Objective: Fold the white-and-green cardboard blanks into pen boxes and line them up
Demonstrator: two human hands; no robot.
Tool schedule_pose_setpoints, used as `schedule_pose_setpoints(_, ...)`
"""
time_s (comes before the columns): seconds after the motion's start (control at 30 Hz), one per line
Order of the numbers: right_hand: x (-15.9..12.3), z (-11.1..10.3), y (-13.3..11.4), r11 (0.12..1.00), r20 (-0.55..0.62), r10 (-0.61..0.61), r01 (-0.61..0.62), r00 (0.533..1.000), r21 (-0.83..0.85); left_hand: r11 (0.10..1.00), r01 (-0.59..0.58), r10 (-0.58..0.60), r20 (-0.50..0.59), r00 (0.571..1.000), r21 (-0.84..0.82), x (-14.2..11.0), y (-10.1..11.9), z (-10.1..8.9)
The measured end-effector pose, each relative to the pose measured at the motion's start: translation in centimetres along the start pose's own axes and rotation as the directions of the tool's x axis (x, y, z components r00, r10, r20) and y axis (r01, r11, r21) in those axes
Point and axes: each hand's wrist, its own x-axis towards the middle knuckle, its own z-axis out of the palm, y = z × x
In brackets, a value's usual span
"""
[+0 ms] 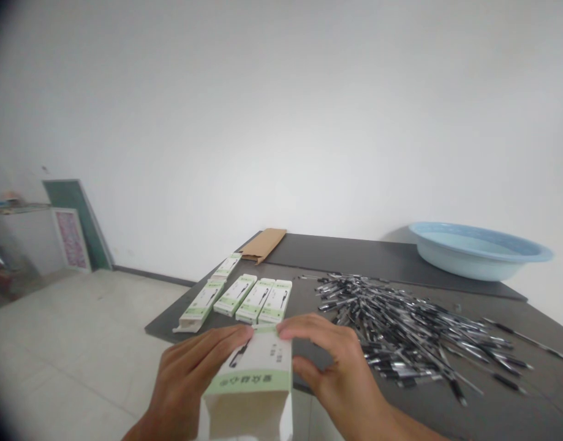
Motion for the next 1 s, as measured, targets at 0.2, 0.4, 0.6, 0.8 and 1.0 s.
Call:
schedule_pose_setpoints(0.2, 0.2, 0.2, -0.1, 1.0, 0.003, 0.002, -0.002, 1.0, -0.013, 1.0, 0.01, -0.01, 0.009, 1.0, -0.001, -0.1, 0.0, -0.2)
schedule_pose_setpoints(0.4, -0.2, 0.7, 1.0, 0.996, 0.042, 0.089, -0.088, 0.995, -0.025, 0.996, 0.085, -0.085, 0.038, 0.996, -0.008, -1.4, -0.4, 0.6)
schedule_pose_setpoints(0.6, -1.4, 1.8, 3.8, 0.907, 0.038, 0.415, -0.417, 0.909, 0.062, 0.893, 0.389, -0.448, 0.353, 0.822, 0.226, -3.3, -0.9, 2.7)
schedule_pose_setpoints(0.8, -1.0, 4.3, 4.9, 0.63, 0.247, 0.594, -0.634, 0.766, 0.449, 0.879, 0.386, -0.472, 0.411, 0.78, 0.278, -4.6, 1.5, 5.2)
schedule_pose_setpoints(1.0, 0.5, 4.2, 4.4, 0.533, 0.235, 0.61, -0.611, 0.757, 0.586, 0.771, 0.633, -0.516, 0.516, 0.684, -0.068, -5.2, 1.4, 5.3)
